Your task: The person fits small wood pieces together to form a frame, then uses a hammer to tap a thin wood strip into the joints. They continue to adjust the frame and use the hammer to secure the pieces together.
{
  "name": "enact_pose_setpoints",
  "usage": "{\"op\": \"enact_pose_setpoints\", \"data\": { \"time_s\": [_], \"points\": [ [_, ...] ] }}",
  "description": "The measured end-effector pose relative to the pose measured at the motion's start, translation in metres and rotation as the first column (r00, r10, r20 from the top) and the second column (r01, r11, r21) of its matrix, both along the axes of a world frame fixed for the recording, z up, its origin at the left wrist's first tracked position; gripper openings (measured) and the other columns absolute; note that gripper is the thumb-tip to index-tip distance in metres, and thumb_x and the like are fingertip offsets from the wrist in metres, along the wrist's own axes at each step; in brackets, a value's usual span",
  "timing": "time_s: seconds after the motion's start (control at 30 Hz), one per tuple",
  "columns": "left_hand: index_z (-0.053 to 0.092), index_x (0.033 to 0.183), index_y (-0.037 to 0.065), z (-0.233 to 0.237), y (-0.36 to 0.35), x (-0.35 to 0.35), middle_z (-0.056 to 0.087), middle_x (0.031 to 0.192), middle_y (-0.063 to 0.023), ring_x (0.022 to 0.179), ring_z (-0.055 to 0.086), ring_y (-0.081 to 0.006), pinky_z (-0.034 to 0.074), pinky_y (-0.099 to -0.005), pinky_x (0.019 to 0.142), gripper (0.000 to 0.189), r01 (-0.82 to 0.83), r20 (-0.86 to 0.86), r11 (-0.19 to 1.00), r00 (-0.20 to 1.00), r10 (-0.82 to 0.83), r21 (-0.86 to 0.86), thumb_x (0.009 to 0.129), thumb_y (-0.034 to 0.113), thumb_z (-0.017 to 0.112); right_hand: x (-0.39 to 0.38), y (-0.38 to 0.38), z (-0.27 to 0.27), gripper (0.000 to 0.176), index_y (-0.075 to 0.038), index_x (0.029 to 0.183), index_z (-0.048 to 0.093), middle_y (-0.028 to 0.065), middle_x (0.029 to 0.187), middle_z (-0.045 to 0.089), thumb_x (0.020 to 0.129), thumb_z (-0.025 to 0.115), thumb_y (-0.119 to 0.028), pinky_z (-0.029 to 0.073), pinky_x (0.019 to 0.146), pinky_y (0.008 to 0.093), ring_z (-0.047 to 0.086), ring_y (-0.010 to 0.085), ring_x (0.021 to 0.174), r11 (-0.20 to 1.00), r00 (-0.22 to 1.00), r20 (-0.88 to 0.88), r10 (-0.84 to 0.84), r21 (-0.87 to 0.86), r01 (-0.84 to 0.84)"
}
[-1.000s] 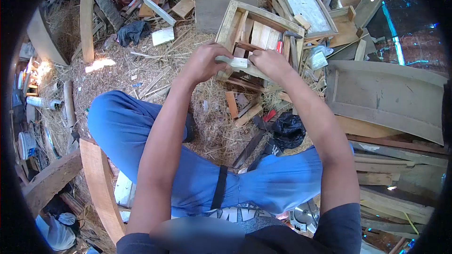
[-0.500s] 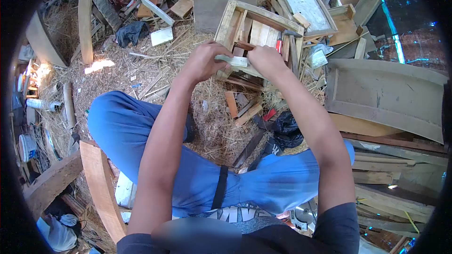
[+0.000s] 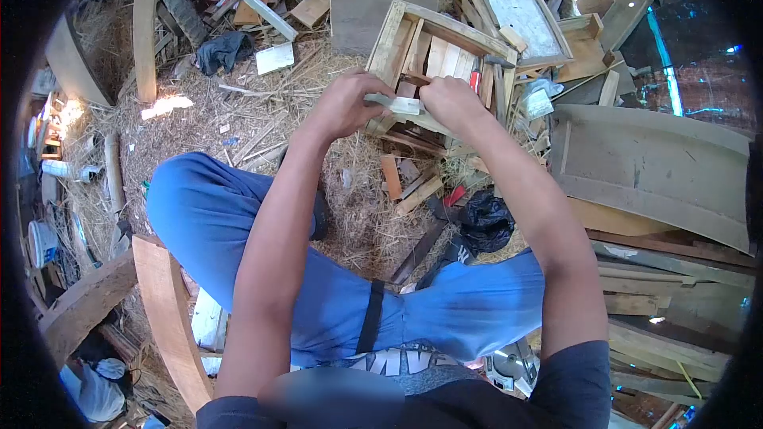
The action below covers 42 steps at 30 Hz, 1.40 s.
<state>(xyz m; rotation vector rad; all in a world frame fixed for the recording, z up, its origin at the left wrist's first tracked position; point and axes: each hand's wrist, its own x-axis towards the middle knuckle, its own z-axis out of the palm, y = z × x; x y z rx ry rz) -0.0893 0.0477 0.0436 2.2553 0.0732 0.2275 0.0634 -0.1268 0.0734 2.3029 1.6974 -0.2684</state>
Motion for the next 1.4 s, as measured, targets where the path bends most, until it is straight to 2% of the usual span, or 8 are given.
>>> {"op": "enact_pose_setpoints", "data": {
  "time_s": [0.37,0.43,0.53,0.6,0.73,0.9,1.0,1.4],
  "points": [
    [0.077,0.104,0.013,-0.003,-0.006,0.002,0.074,0.110,-0.0058,0.112,0.065,-0.0303,0.048,-0.0466,0.098,0.029,-0.020,-0.014,0.995,1.000,0.022,0.096,0.077,0.019,0.084,0.007,-0.020,-0.010,0.013,-0.004,0.094,0.074,0.0181,0.090,0.073,0.085,0.064,-0.008,0.060,0.077,0.0463,0.074,0.0353,0.084,0.997,0.997,-0.051,-0.052,0.050,0.054],
    [0.076,0.104,0.016,0.002,-0.013,-0.001,0.074,0.112,-0.0030,0.115,0.064,-0.0283,0.045,-0.0489,0.102,0.028,-0.040,-0.032,0.989,0.998,0.045,0.145,0.078,0.022,0.083,-0.001,-0.043,0.005,0.010,-0.003,0.093,0.070,0.0173,0.085,0.070,0.085,0.069,-0.010,0.058,0.074,0.0462,0.071,0.0367,0.080,0.843,0.975,-0.209,-0.070,0.510,0.170],
    [0.076,0.105,0.021,0.009,-0.028,0.002,0.073,0.114,0.0016,0.121,0.061,-0.0247,0.035,-0.0541,0.107,0.026,0.001,-0.075,0.966,0.997,0.019,0.259,0.080,0.025,0.082,-0.012,-0.069,0.012,0.013,-0.002,0.092,0.067,0.0160,0.080,0.066,0.084,0.074,-0.010,0.056,0.071,0.0465,0.068,0.0381,0.076,0.644,0.932,-0.337,-0.130,0.686,0.338],
    [0.075,0.105,0.021,0.010,-0.035,0.004,0.072,0.115,0.0025,0.122,0.060,-0.0233,0.032,-0.0572,0.108,0.027,0.024,-0.059,0.966,0.998,-0.009,0.259,0.079,0.023,0.081,-0.020,-0.086,0.017,0.014,-0.002,0.096,0.068,0.0162,0.081,0.067,0.084,0.074,-0.006,0.057,0.072,0.0421,0.070,0.0340,0.077,0.609,0.915,-0.374,-0.151,0.694,0.385],
    [0.075,0.107,0.022,0.005,-0.047,0.011,0.071,0.115,0.0034,0.121,0.060,-0.0231,0.033,-0.0570,0.107,0.027,0.092,-0.063,0.952,0.995,-0.077,0.291,0.080,0.022,0.081,-0.033,-0.109,-0.008,0.014,0.000,0.102,0.069,0.0164,0.091,0.073,0.088,0.071,-0.003,0.057,0.075,0.0345,0.073,0.0216,0.083,0.390,0.596,-0.742,-0.306,0.474,0.790],
    [0.074,0.123,0.025,-0.001,-0.065,0.014,0.068,0.117,-0.0014,0.118,0.061,-0.0247,0.038,-0.0471,0.106,0.041,0.060,0.024,0.955,0.997,-0.070,0.289,0.084,0.015,0.076,-0.037,-0.105,-0.016,0.021,-0.002,0.111,0.075,0.0174,0.098,0.074,0.091,0.069,-0.001,0.057,0.078,0.0330,0.074,0.0192,0.088,0.226,0.366,-0.926,-0.094,0.338,0.914],
    [0.073,0.127,0.025,-0.004,-0.072,0.014,0.067,0.115,-0.0043,0.115,0.061,-0.0250,0.041,-0.0444,0.103,0.044,0.064,0.014,0.944,0.997,-0.073,0.325,0.084,0.013,0.076,-0.034,-0.105,-0.023,0.018,0.001,0.113,0.074,0.0075,0.090,0.073,0.096,0.069,-0.002,0.056,0.072,0.0264,0.068,0.0106,0.079,0.316,0.632,-0.768,-0.107,0.576,0.754],
    [0.079,0.113,0.023,-0.006,-0.092,0.023,0.067,0.106,-0.0004,0.108,0.063,-0.0228,0.042,-0.0451,0.095,0.032,0.037,0.048,0.945,0.997,-0.055,0.325,0.082,0.020,0.080,-0.040,-0.110,-0.020,0.013,0.000,0.101,0.073,0.0168,0.095,0.076,0.090,0.073,-0.008,0.057,0.076,0.0361,0.075,0.0272,0.089,0.325,0.642,-0.749,-0.166,0.573,0.752]
  ]
}}
